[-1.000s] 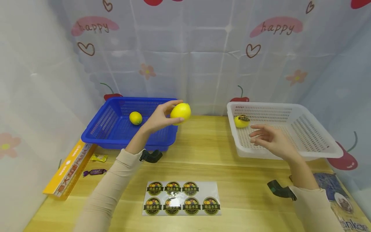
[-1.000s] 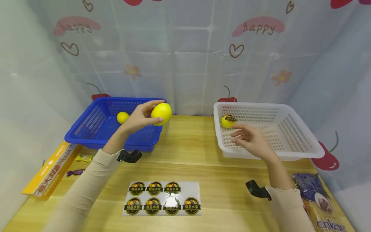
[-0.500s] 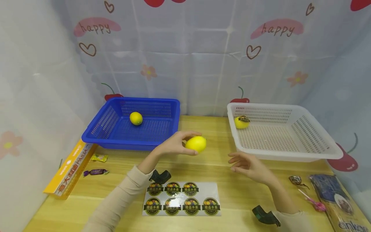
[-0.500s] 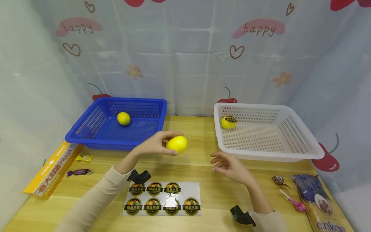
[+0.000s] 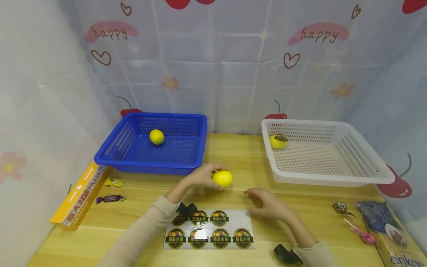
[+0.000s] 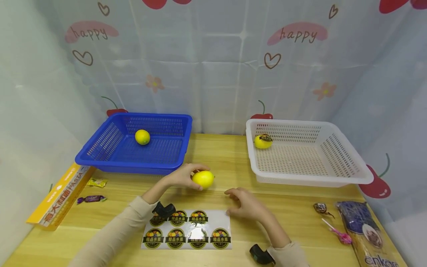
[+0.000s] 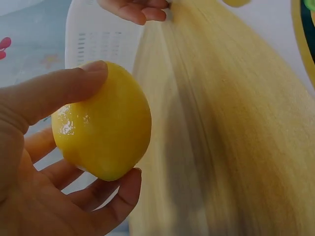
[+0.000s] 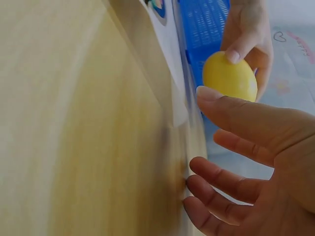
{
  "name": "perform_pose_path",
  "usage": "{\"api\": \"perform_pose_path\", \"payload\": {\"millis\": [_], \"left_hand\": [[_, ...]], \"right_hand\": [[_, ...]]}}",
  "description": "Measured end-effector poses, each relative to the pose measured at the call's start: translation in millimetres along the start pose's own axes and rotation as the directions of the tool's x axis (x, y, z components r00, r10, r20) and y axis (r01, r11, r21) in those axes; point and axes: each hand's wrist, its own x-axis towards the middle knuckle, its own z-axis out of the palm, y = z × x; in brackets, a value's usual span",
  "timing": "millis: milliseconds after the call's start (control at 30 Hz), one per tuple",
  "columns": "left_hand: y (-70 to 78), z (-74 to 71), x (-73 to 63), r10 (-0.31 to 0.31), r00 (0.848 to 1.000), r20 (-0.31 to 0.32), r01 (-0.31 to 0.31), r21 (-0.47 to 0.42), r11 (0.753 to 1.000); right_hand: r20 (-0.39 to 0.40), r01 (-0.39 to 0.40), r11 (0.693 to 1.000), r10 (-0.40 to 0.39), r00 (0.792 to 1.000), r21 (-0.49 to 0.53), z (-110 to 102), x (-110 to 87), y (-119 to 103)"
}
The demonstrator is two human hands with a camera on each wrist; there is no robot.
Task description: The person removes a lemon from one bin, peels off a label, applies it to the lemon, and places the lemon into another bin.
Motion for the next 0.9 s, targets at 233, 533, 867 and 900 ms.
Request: {"api": "perform_pose_path", "payload": {"millis": [233,533,867,900], "left_hand": [[-1.9,8.6,5.3,0.005,0.999,0.035,-0.005,-0.013,1.000],[0.7,16.8,8.4,-0.062,0.996,0.064,0.064,-0.042,0.997],[-1.0,22.7,8.8,-0.088,0.995,0.048,0.091,-0.074,0.993],[-1.0,23.0,8.6,-0.090,0.995,0.048,0.093,-0.074,0.993]], "right_hand": [[0.026,-0.046,0.999,0.046,0.999,-0.020,10,1.9,-4],[0.062,-0.058,0.998,0.059,0.996,-0.015,16,5.6,-10],[0.086,-0.085,0.994,0.078,0.993,0.075,16,4.3,-13],[0.086,-0.085,0.993,0.079,0.993,0.076,17,4.0,-13]]}}
